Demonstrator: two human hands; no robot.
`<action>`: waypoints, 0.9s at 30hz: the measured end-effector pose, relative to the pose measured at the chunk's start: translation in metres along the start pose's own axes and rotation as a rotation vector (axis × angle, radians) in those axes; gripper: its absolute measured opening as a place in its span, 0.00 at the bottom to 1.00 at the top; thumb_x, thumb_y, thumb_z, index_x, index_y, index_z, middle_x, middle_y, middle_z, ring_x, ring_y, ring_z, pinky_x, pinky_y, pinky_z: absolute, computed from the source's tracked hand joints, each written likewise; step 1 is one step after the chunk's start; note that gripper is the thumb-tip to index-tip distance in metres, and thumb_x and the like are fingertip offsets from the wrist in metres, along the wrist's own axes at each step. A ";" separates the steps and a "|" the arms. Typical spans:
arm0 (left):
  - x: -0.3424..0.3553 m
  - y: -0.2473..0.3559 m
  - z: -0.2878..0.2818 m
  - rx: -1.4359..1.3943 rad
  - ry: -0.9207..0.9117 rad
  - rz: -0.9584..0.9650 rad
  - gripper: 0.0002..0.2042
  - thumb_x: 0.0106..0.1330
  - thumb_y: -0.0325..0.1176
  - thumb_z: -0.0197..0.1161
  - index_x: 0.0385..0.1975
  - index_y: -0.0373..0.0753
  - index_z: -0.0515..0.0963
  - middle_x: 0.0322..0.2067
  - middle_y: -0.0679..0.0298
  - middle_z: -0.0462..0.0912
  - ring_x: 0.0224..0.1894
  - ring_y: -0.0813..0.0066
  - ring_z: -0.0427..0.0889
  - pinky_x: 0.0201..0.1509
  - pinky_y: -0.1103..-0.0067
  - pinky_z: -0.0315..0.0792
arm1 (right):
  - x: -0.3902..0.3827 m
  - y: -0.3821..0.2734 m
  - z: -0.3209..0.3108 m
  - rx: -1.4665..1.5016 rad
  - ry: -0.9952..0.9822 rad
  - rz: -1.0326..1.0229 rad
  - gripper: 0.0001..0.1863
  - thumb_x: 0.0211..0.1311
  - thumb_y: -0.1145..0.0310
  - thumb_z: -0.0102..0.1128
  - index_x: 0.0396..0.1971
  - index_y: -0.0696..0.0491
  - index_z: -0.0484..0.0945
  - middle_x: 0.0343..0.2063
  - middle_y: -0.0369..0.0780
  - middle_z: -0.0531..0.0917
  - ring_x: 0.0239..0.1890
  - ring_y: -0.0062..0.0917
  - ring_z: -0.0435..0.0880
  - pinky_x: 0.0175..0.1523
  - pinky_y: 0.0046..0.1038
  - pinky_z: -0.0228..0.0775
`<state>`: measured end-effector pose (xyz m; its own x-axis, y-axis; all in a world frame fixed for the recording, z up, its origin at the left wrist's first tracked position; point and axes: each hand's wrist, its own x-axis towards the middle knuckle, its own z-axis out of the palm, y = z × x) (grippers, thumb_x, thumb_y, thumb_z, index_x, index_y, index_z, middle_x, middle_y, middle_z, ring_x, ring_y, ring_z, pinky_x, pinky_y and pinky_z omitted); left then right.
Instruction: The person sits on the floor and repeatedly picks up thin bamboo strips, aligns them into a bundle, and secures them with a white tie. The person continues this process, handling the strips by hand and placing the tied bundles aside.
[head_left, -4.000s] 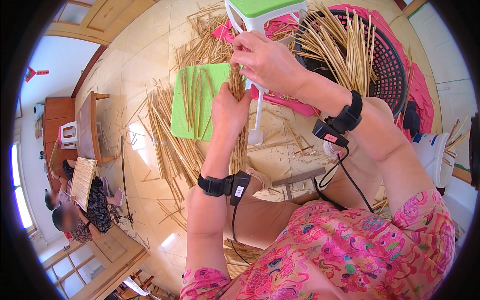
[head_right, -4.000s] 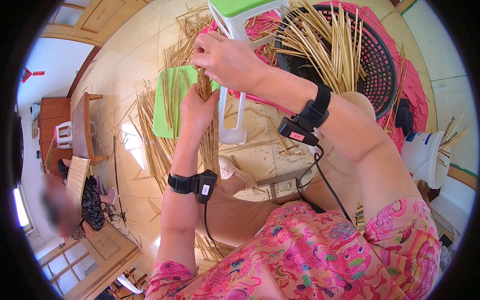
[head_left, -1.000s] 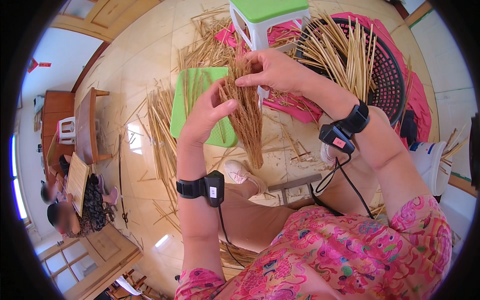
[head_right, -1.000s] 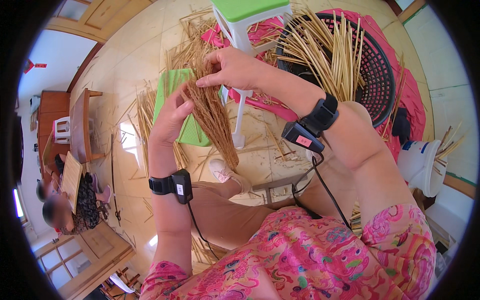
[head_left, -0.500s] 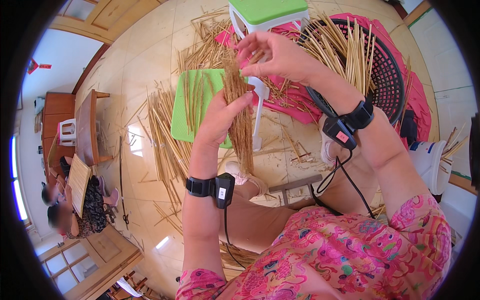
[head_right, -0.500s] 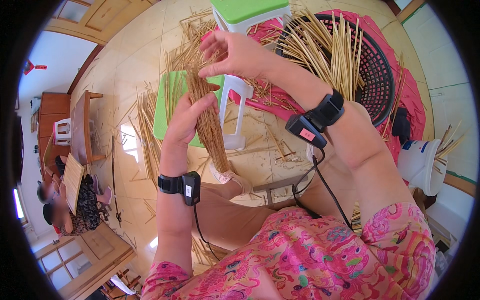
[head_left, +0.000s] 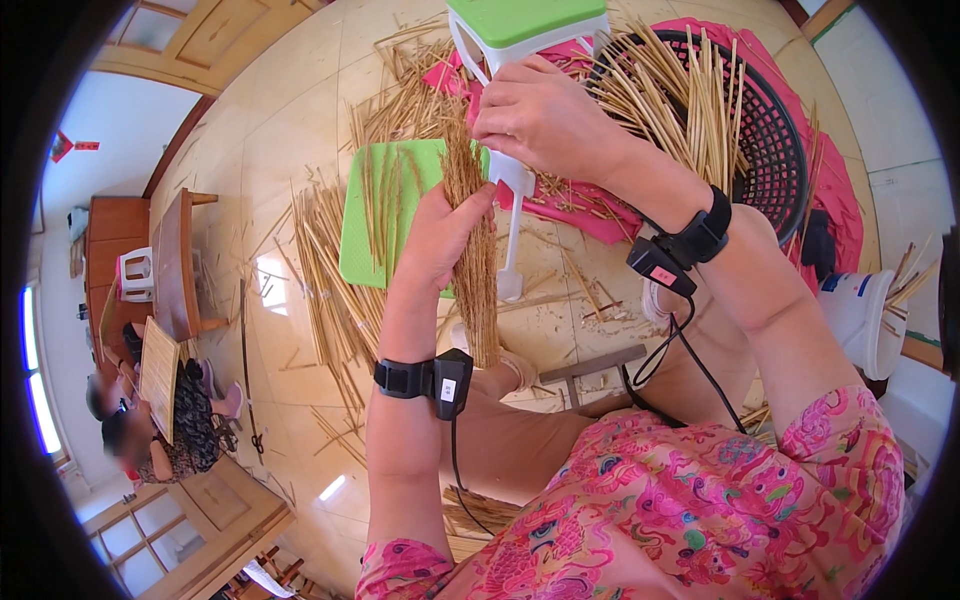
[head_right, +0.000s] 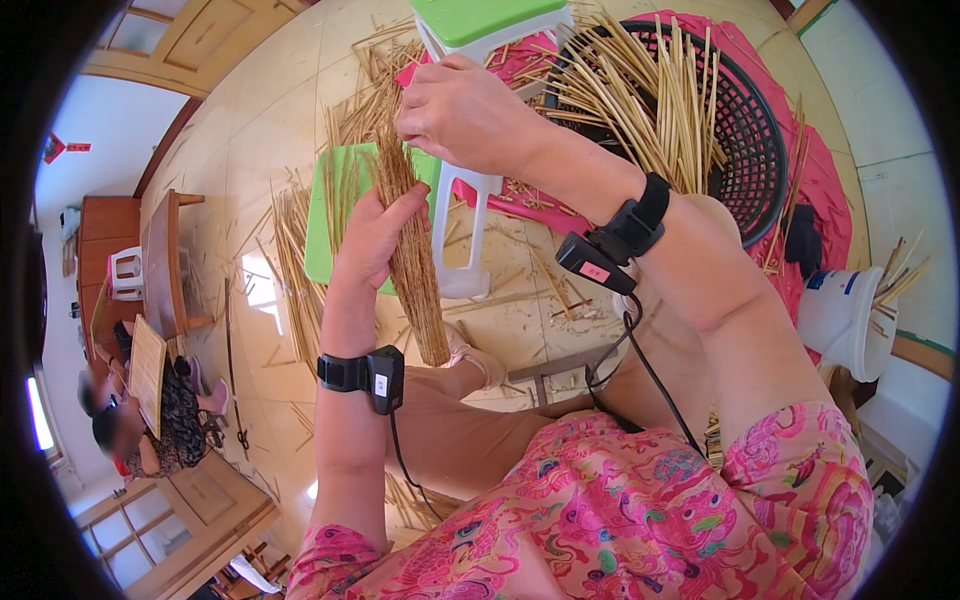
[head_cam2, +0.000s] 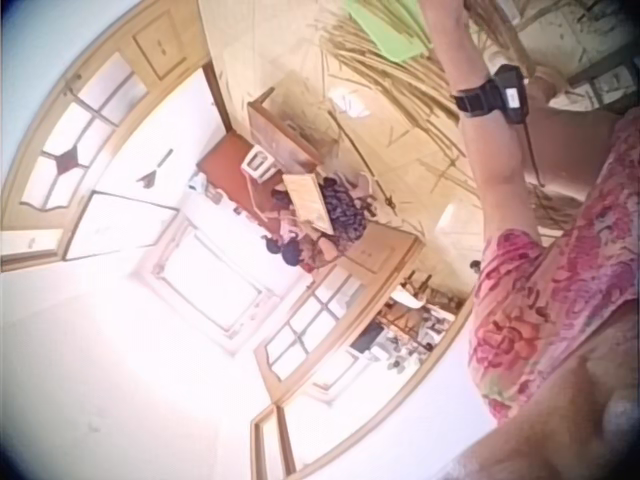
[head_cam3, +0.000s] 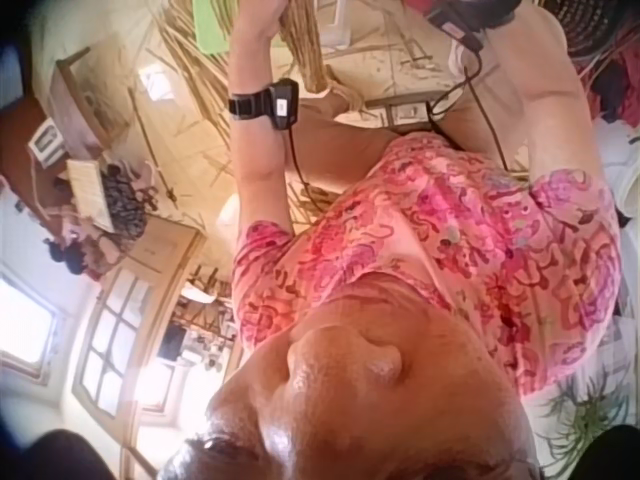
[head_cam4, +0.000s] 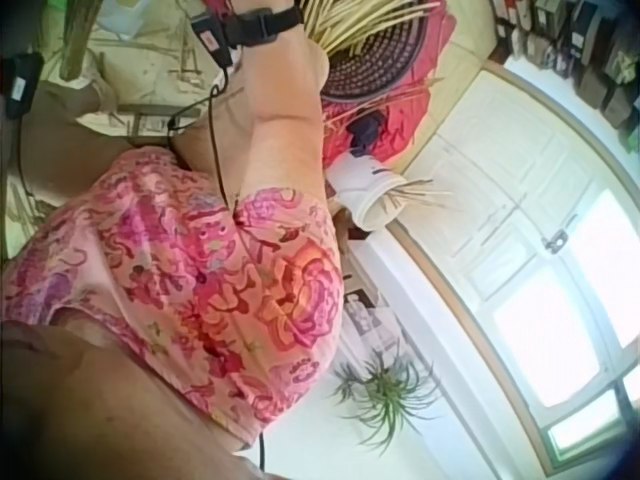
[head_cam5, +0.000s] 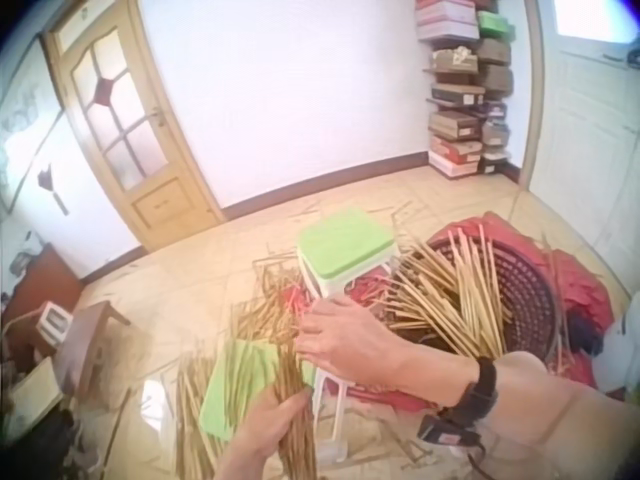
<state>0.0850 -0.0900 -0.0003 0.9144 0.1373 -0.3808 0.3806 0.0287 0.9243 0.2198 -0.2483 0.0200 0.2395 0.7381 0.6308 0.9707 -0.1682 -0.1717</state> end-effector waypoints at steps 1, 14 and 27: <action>0.000 0.001 0.001 -0.005 0.003 0.006 0.08 0.65 0.35 0.62 0.35 0.39 0.73 0.24 0.69 0.76 0.26 0.81 0.75 0.28 0.82 0.68 | -0.001 0.000 0.000 -0.002 -0.030 0.009 0.05 0.49 0.69 0.68 0.28 0.50 0.83 0.30 0.32 0.81 0.42 0.25 0.78 0.52 0.31 0.67; -0.001 0.004 0.015 0.057 0.055 0.042 0.09 0.66 0.36 0.59 0.37 0.36 0.74 0.23 0.67 0.76 0.26 0.80 0.75 0.30 0.81 0.69 | -0.005 0.004 0.025 -0.073 -0.090 0.147 0.06 0.44 0.66 0.67 0.22 0.49 0.79 0.23 0.34 0.80 0.33 0.30 0.81 0.40 0.35 0.71; -0.016 0.006 -0.003 -0.103 -0.069 -0.084 0.12 0.68 0.38 0.58 0.38 0.35 0.75 0.19 0.67 0.74 0.24 0.77 0.75 0.29 0.80 0.70 | -0.018 0.090 -0.014 0.426 -0.246 0.636 0.10 0.53 0.67 0.65 0.28 0.59 0.84 0.21 0.39 0.83 0.26 0.21 0.82 0.35 0.27 0.73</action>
<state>0.0726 -0.0895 0.0110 0.8883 0.0622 -0.4550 0.4437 0.1392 0.8853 0.3035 -0.2856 0.0037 0.6840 0.7161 0.1391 0.5469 -0.3772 -0.7475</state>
